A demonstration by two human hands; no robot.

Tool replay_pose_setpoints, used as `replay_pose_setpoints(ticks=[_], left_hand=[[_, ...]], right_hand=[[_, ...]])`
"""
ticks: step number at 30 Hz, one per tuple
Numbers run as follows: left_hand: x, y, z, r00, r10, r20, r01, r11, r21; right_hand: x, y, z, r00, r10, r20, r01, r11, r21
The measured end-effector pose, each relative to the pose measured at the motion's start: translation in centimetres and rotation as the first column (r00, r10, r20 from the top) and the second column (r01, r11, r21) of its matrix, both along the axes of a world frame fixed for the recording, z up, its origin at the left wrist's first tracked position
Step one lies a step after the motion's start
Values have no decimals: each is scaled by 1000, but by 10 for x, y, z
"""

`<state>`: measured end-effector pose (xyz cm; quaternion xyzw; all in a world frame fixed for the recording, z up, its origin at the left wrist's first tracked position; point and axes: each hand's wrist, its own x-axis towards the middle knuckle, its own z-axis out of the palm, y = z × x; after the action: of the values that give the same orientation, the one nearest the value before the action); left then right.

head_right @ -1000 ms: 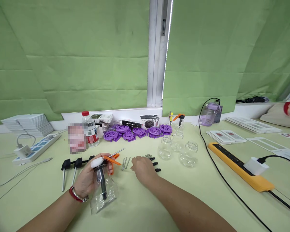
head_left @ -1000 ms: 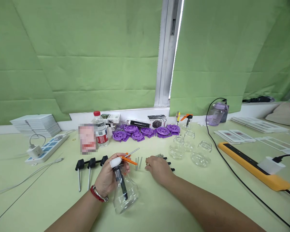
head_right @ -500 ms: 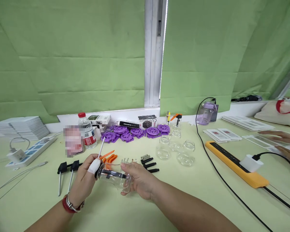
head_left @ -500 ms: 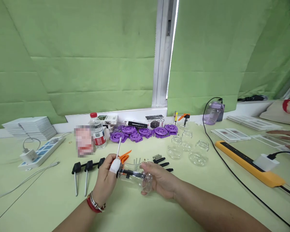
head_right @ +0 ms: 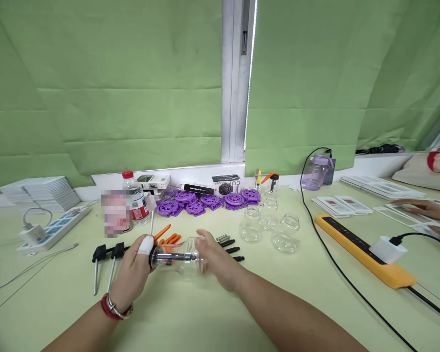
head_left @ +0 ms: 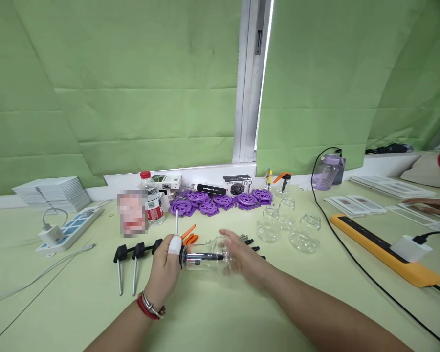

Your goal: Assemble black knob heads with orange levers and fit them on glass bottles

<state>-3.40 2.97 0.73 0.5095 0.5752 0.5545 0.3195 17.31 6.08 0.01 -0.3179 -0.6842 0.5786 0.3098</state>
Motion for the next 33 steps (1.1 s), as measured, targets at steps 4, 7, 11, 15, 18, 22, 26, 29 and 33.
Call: replay_pose_setpoints(ticks=[4, 7, 11, 15, 18, 22, 26, 29, 33], left_hand=[[-3, 4, -3, 1000, 15, 8, -15, 1000, -14], [-4, 5, -4, 999, 34, 40, -31, 998, -57], [-2, 3, -5, 998, 19, -53, -18, 1000, 19], [-2, 4, -5, 996, 6, -90, -4, 1000, 22], [-2, 4, -2, 999, 8, -33, -8, 1000, -9], [1, 1, 0, 989, -12, 144, 26, 995, -97], [8, -1, -1, 957, -70, 281, 120, 979, -167], [15, -6, -3, 948, -110, 299, 178, 961, -210], [23, -11, -4, 929, -144, 341, 249, 925, -288]], right_hand=[[5, 0, 8, 992, 116, 49, -122, 985, 124], [9, 0, 15, 998, 56, 42, -69, 877, 475], [4, 2, 6, 994, 24, -109, -26, 1000, -17], [1, 0, 3, 993, 120, 2, -118, 980, -160], [6, -5, 14, 980, -30, 197, -53, 914, 403], [12, -7, 20, 928, -227, 295, -221, 301, 928], [18, -7, 11, 916, -334, 222, -291, -174, 941], [28, -10, 3, 943, -294, 156, -235, -256, 938], [45, -17, -5, 933, -204, 297, -294, 47, 955]])
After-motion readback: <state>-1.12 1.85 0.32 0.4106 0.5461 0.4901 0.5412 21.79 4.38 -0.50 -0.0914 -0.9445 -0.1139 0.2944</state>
